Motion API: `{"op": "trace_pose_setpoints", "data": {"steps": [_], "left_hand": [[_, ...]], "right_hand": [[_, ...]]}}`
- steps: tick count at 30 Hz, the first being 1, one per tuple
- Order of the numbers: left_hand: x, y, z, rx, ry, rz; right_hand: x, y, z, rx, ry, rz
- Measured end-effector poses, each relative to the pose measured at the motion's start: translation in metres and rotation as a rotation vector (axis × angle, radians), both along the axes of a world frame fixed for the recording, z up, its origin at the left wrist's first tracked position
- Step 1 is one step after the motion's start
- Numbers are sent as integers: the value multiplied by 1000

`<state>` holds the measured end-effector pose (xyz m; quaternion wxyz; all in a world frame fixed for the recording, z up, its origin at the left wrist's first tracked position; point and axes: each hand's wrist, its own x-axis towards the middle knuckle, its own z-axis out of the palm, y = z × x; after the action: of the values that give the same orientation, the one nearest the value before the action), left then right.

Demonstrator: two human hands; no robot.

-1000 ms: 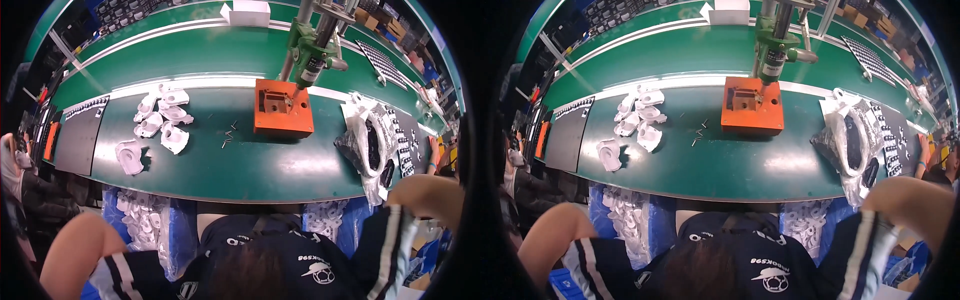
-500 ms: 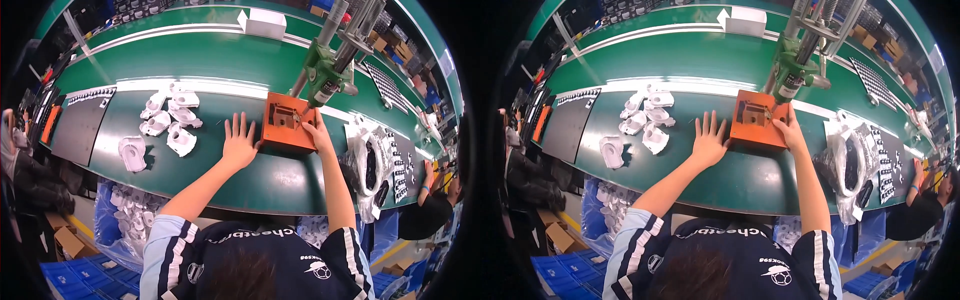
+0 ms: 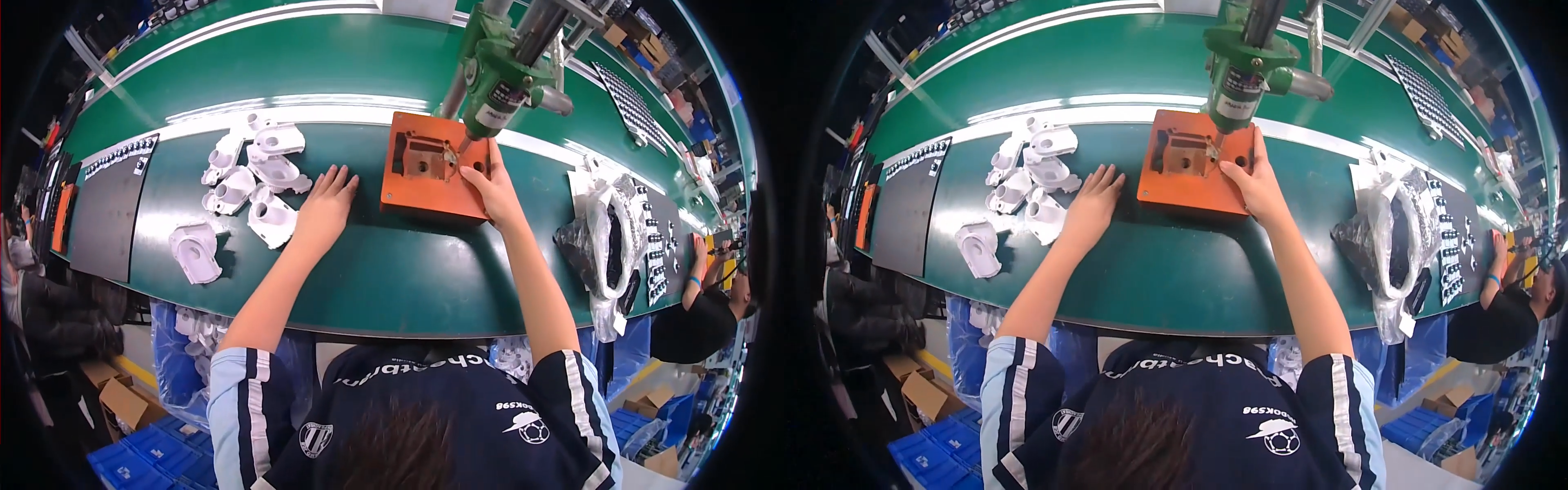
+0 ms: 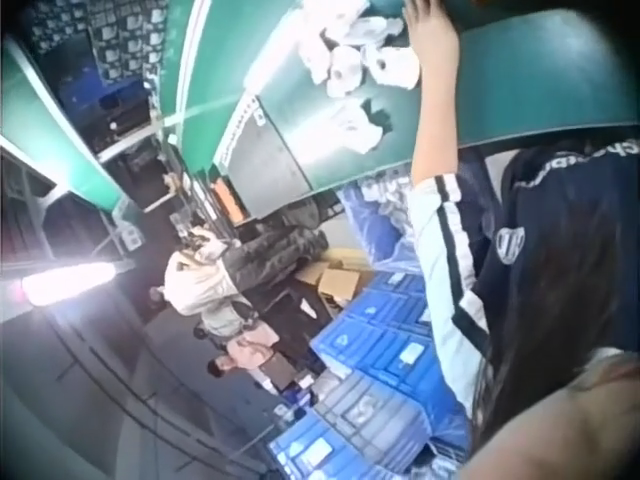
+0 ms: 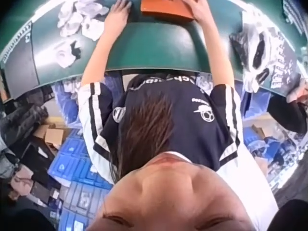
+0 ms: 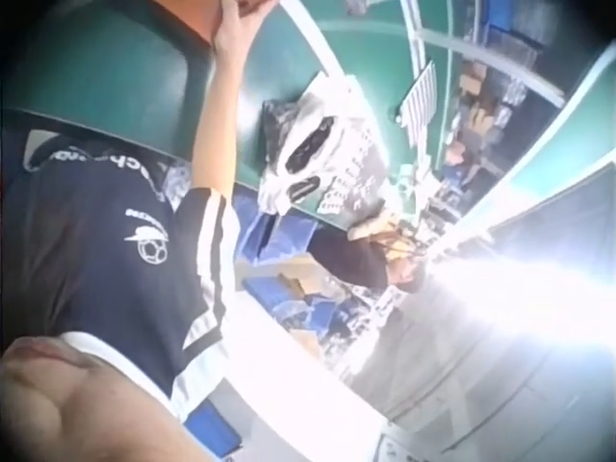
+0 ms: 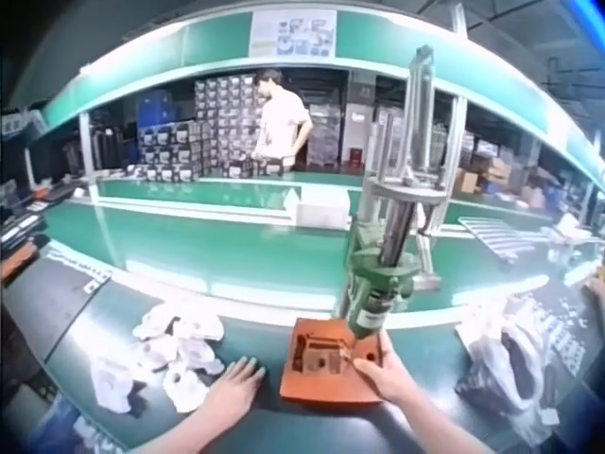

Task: Assemble small plastic components using a press machine and then sort items into a storage bin.

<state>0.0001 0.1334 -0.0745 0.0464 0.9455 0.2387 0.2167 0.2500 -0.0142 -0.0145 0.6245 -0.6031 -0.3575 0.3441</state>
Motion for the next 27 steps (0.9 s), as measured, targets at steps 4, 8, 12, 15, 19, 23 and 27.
{"op": "trace_pose_setpoints", "data": {"steps": [4, 8, 12, 15, 19, 23, 27], "left_hand": [[-18, 2, -1, -42, -50, -42], [-26, 2, 1, -97, -85, -53], [-37, -6, 4, -91, -106, -66], [-41, -12, 6, -163, -120, -21], [-40, -18, 14, -162, -164, 4], [-42, -29, 23, -104, -146, -76], [-46, -40, 22, 18, -193, -140]], "right_hand": [[-11, 9, 6, -29, 9, 42], [-22, 22, 5, -21, 11, 31], [-34, 37, 1, -2, 53, 74], [-41, 49, -2, 51, 51, 103], [-45, 58, -6, 56, 89, 113], [-47, 60, -12, 21, 160, 44], [-48, 60, -13, 85, 54, 38]]}}
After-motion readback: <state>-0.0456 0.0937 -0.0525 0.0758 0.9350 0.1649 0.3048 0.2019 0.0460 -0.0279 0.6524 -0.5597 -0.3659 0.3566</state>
